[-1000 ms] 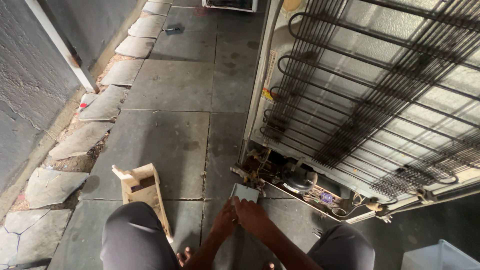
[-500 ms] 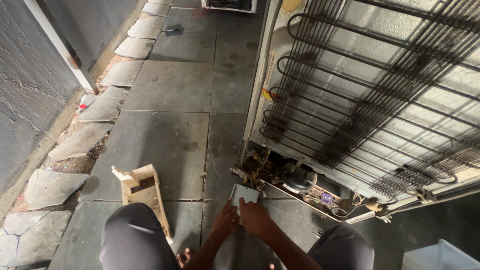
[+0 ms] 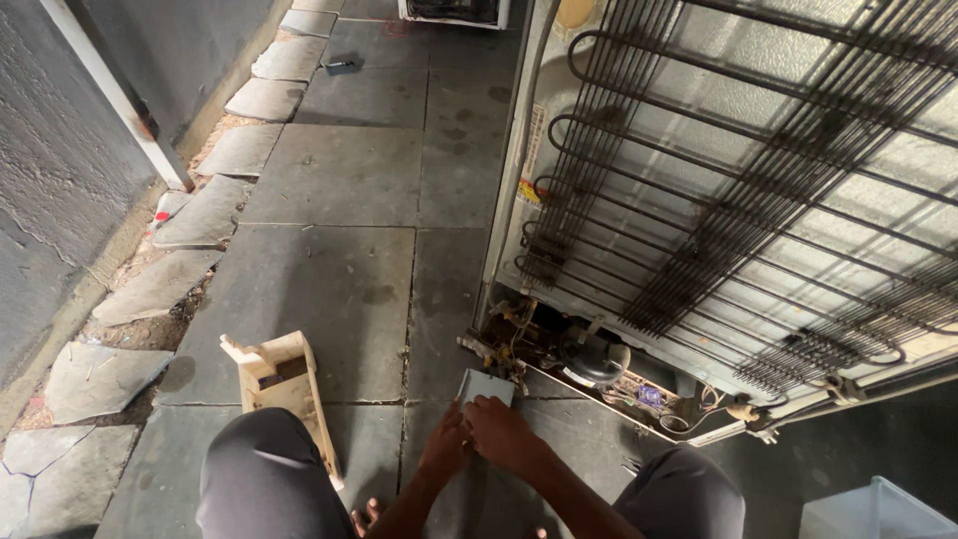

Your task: The person sits on the floor in front of a refrigerator with its back panel removed and works on the compressor compartment and an electrical control box. They unscrew the box cover with a screwdriver, open it to reach the internal components, and use pliers on the wiring and parts inside.

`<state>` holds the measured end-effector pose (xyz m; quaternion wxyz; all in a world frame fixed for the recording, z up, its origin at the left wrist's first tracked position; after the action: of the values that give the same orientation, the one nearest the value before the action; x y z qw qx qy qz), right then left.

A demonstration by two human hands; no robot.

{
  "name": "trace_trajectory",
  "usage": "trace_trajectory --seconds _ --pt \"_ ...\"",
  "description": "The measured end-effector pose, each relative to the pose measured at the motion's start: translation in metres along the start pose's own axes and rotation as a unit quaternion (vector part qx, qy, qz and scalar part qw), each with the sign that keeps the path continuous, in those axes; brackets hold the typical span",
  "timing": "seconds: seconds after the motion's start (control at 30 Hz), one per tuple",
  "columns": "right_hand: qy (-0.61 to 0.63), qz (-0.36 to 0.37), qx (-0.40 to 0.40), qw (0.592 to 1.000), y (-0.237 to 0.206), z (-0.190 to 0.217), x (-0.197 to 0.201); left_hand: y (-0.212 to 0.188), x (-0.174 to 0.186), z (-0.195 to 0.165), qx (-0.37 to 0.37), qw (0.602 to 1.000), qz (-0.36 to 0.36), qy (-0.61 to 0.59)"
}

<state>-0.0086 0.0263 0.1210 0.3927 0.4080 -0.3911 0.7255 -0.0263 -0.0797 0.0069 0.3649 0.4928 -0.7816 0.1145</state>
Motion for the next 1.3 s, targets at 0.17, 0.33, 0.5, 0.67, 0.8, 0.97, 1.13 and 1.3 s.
trace_trajectory --seconds 0.17,0.33,0.5,0.67,0.8,0.97,1.13,1.3 --pt "0.044 -0.021 -0.098 0.994 0.0 0.0 0.006 0.001 0.002 -0.003 -0.044 0.999 -0.028 0.005" --pt "-0.009 -0.017 -0.084 0.996 0.003 -0.002 0.003 0.001 0.0 0.0 -0.022 0.999 -0.016 0.016" --pt "-0.065 -0.053 -0.012 0.996 0.002 0.003 0.0 0.001 0.007 -0.007 -0.093 0.994 -0.053 -0.002" --pt "-0.083 -0.065 0.021 0.994 -0.001 0.001 0.0 0.003 0.002 -0.003 -0.05 0.999 -0.007 -0.006" --pt "-0.045 -0.008 -0.058 0.997 0.002 -0.007 -0.002 0.003 0.002 -0.003 -0.047 0.998 -0.043 0.008" --pt "-0.052 0.009 -0.104 0.993 -0.001 -0.007 0.0 0.003 0.002 -0.004 -0.057 0.997 -0.043 0.009" --pt "-0.074 -0.011 -0.052 0.996 -0.002 -0.004 0.001 0.001 -0.001 -0.001 -0.021 0.999 -0.024 -0.004" --pt "-0.035 -0.06 0.028 0.997 0.001 0.008 0.001 0.001 -0.005 0.001 0.014 1.0 0.003 -0.006"
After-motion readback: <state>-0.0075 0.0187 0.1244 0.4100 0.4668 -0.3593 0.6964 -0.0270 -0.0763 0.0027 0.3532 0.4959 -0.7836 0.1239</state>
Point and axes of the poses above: each hand's wrist, its own y-axis towards the middle knuckle, its own x-axis out of the back of the hand, z = x × y, the point moved 5 cm from there along y, towards the middle knuckle
